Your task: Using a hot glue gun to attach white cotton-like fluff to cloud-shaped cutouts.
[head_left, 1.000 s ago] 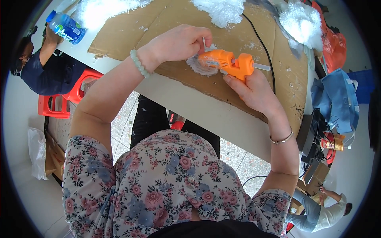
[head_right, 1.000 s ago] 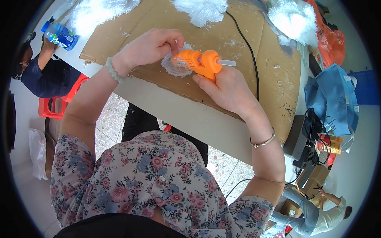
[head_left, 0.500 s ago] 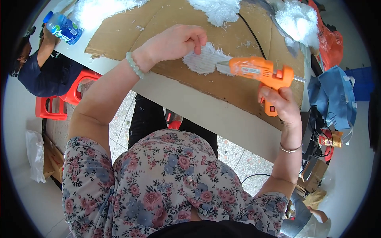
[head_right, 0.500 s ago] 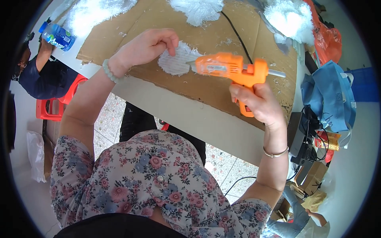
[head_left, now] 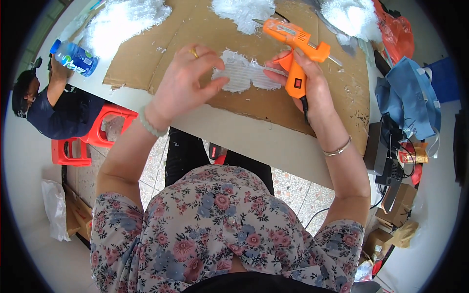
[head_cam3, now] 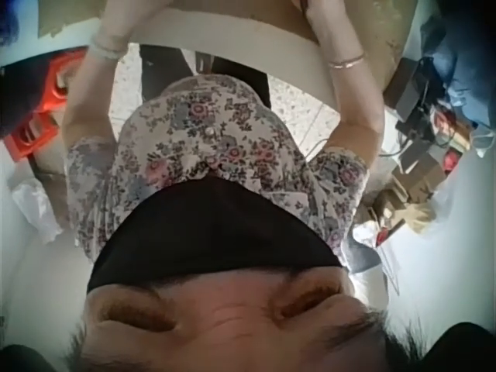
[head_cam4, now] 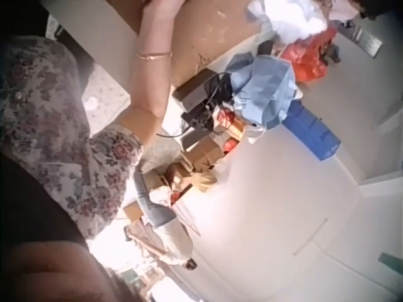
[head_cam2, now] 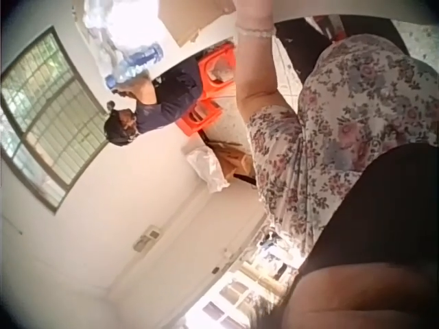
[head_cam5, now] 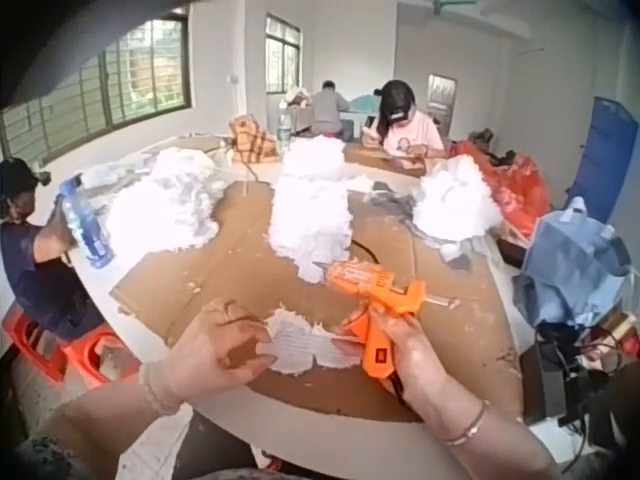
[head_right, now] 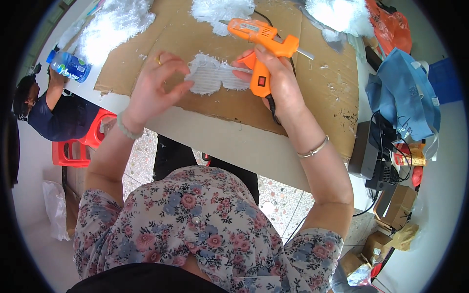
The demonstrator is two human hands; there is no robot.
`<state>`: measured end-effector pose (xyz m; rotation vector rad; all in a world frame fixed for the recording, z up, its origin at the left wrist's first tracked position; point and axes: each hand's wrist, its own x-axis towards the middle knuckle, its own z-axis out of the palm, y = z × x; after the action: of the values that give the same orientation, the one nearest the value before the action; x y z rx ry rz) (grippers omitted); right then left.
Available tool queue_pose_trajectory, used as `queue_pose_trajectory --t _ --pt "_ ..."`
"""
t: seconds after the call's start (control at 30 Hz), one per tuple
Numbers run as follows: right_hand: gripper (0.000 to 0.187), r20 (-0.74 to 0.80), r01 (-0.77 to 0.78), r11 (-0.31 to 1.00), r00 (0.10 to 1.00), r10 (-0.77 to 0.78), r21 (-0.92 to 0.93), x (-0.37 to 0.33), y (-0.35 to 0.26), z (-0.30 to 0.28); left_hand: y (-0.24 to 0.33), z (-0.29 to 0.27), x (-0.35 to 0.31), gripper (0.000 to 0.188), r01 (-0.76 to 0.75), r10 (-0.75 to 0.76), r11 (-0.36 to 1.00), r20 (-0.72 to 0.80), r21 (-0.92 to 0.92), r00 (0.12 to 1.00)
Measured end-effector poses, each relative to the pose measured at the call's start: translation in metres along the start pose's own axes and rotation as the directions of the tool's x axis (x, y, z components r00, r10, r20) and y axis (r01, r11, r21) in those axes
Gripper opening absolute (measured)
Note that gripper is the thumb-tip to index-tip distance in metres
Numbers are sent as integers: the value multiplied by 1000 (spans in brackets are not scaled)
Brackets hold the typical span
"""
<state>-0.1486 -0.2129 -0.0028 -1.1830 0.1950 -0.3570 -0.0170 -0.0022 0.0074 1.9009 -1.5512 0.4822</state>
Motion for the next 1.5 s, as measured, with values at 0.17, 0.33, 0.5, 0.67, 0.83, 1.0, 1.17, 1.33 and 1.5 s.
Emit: queue_pose_trajectory --t 0.17,0.33,0.5,0.67,0.83,1.0,1.17,1.33,1.5 --pt "35 -2 -30 999 1000 30 12 1 7 1 26 6 -13 25 -175 157 974 129 144 979" --pt "36 -9 -17 999 1000 17 36 2 14 -2 28 11 -13 18 -284 233 913 194 293 953" --pt "38 -34 -137 990 990 136 -19 -2 6 4 26 13 -13 18 -365 296 859 233 359 926" --pt "36 -13 -65 998 998 65 -5 4 17 2 19 17 -7 11 -281 233 914 188 293 954" --pt "34 -21 -52 999 998 52 -15 6 22 3 4 21 -3 11 25 -40 993 128 116 991" --pt "33 -19 -58 998 998 57 -38 4 20 2 -1 23 -2 13 113 -129 983 104 142 986" --pt "33 -11 -52 998 999 52 -20 2 19 5 17 13 -2 20 39 -46 993 64 109 997" --pt "32 -14 -50 999 999 50 -5 3 20 7 16 21 3 21 -156 115 956 172 247 978" --pt "32 0 -63 998 998 63 -15 5 24 5 9 27 12 13 -190 143 959 218 208 965"
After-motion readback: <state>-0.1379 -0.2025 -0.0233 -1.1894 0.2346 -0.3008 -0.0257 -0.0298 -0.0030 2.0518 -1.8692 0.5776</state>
